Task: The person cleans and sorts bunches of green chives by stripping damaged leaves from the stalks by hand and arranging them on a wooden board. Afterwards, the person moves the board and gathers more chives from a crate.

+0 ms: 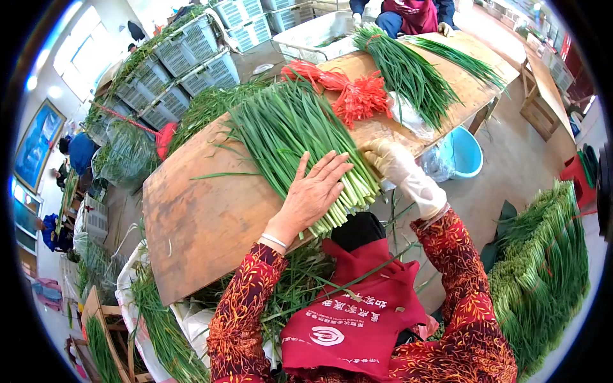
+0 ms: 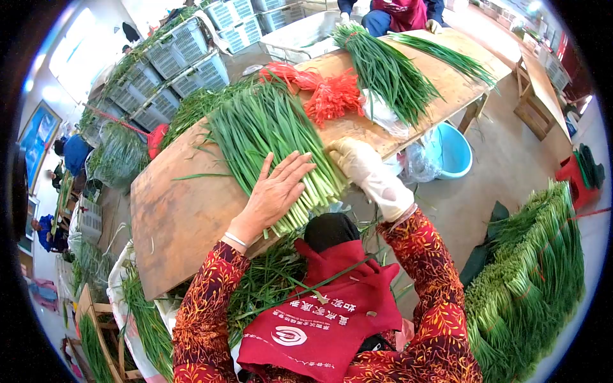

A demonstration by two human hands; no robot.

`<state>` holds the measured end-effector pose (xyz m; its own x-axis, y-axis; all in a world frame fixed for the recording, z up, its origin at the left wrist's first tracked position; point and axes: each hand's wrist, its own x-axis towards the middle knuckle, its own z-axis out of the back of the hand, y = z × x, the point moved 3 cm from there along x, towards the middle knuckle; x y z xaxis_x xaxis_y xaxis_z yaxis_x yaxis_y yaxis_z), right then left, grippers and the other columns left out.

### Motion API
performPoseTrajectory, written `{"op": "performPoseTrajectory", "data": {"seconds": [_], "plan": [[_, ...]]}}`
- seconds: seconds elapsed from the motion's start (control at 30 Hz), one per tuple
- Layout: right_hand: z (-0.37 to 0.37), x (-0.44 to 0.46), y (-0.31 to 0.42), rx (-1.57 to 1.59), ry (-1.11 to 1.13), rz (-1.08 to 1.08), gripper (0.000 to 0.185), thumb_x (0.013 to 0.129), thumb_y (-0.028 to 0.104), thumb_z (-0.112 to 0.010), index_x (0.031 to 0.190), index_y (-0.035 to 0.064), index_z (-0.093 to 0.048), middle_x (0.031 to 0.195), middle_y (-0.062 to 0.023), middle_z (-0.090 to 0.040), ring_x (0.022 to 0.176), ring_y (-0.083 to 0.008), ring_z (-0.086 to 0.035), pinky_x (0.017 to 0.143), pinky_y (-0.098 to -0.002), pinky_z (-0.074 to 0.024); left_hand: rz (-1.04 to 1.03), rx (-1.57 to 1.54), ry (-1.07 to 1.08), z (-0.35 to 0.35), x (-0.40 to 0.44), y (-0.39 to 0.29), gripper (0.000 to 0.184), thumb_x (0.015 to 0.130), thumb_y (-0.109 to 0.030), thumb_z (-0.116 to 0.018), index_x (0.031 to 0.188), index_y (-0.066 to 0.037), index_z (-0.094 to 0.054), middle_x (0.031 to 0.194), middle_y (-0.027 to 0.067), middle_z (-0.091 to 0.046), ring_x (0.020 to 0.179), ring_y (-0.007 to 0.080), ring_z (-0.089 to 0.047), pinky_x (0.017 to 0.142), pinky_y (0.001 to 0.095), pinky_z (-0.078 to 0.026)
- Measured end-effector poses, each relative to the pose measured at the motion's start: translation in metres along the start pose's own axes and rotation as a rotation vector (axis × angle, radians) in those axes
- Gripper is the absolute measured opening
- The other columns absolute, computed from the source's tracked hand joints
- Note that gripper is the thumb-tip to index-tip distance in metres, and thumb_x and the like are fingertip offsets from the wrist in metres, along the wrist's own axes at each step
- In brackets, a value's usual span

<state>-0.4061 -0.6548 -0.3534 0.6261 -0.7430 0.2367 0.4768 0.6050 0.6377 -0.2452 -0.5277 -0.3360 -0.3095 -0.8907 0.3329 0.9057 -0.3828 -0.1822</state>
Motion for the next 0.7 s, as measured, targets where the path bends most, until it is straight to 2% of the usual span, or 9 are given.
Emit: {"op": "performPoseTrajectory", "data": {"seconds": [0.1,0.13,0.23,0.27,0.4,0.57,0.63,0.67,0.7], "plan": [[0.026,-0.019,-0.009,-0.039,-0.16,0.093,0.025,0.09,0.018,-0.056,0.11,0.0034,-0.062,0.101,-0.0154,-0.065,0.095,-0.0253,-0.062,0.085,-0.0331,-0.046,0.015,-0.078,-0.001,0.002,0.002,0.001,0.042,0.094,-0.021,-0.043,0.136,-0.016,-0.042,0.144,-0.0002,-0.037,0.137,0.0175,-0.028,0.114,0.0452,-0.007],[0.03,-0.026,-0.014,0.048,-0.109,-0.021,0.024,0.09,0.015,-0.057,0.111,0.0035,-0.062,0.102,-0.0132,-0.065,0.093,-0.0206,-0.061,0.086,-0.0307,-0.0451,0.018,-0.089,-0.021,0.004,0.003,0.003,0.042,0.094,-0.022,-0.043,0.136,-0.016,-0.042,0.144,0.0003,-0.038,0.137,0.0178,-0.028,0.114,0.0457,-0.007],[0.027,-0.051,-0.01,0.283,-0.059,-0.102,0.024,0.089,0.014,-0.059,0.11,0.0034,-0.062,0.1,-0.0106,-0.065,0.092,-0.0167,-0.06,0.085,-0.0285,-0.0449,0.013,-0.085,-0.072,0.013,0.014,0.007,0.041,0.096,-0.024,-0.039,0.137,-0.016,-0.041,0.143,0.0016,-0.039,0.137,0.0194,-0.028,0.114,0.047,-0.005],[0.026,-0.057,-0.002,0.35,-0.043,-0.101,0.024,0.087,0.013,-0.061,0.11,0.0052,-0.063,0.095,-0.0096,-0.065,0.089,-0.0184,-0.06,0.08,-0.0287,-0.0464,-0.008,-0.071,-0.075,0.015,0.022,0.01,0.041,0.096,-0.024,-0.039,0.137,-0.015,-0.04,0.143,0.0017,-0.039,0.137,0.0193,-0.028,0.113,0.0475,-0.005],[0.007,-0.053,-0.002,-0.016,-0.089,0.13,0.024,0.081,0.016,-0.063,0.106,0.0132,-0.063,0.087,-0.0112,-0.057,0.079,-0.0281,-0.061,0.07,-0.0373,-0.0482,-0.097,0.034,-0.003,0.001,0.059,0.017,0.04,0.098,-0.027,-0.036,0.136,-0.016,-0.041,0.141,0.0004,-0.042,0.136,0.0183,-0.029,0.113,0.0489,-0.007],[0.001,-0.051,-0.002,-0.191,-0.166,0.188,0.015,0.079,0.018,-0.063,0.093,0.013,-0.065,0.079,-0.0117,-0.057,0.073,-0.0307,-0.058,0.065,-0.0418,-0.0458,-0.04,0.047,0.262,-0.02,0.07,0.018,0.037,0.098,-0.032,-0.034,0.13,-0.021,-0.049,0.135,-0.0022,-0.049,0.13,0.0184,-0.038,0.111,0.0505,-0.017],[0.005,-0.048,0.005,-0.207,-0.178,0.241,0.013,0.079,0.019,-0.063,0.089,0.0125,-0.066,0.074,-0.012,-0.056,0.071,-0.0307,-0.058,0.064,-0.0423,-0.0454,-0.055,0.025,0.234,-0.022,0.069,0.019,0.036,0.097,-0.032,-0.035,0.128,-0.023,-0.05,0.134,-0.003,-0.05,0.128,0.0187,-0.041,0.11,0.051,-0.02],[0.007,-0.052,0.006,-0.311,-0.011,0.087,0.017,0.082,0.023,-0.063,0.093,0.0102,-0.066,0.081,-0.0105,-0.059,0.079,-0.0291,-0.06,0.07,-0.0406,-0.0478,-0.059,0.022,0.233,-0.022,0.068,0.02,0.036,0.097,-0.032,-0.035,0.128,-0.022,-0.05,0.133,-0.0033,-0.05,0.128,0.0186,-0.041,0.11,0.0511,-0.02],[0.011,-0.06,0.012,-0.232,0.191,0.02,0.018,0.082,0.023,-0.062,0.092,0.0094,-0.066,0.082,-0.0108,-0.061,0.08,-0.0295,-0.061,0.071,-0.0401,-0.0482,-0.061,0.021,0.233,-0.022,0.066,0.021,0.036,0.097,-0.031,-0.035,0.128,-0.022,-0.05,0.133,-0.0036,-0.051,0.128,0.0185,-0.041,0.11,0.0511,-0.02]]}}
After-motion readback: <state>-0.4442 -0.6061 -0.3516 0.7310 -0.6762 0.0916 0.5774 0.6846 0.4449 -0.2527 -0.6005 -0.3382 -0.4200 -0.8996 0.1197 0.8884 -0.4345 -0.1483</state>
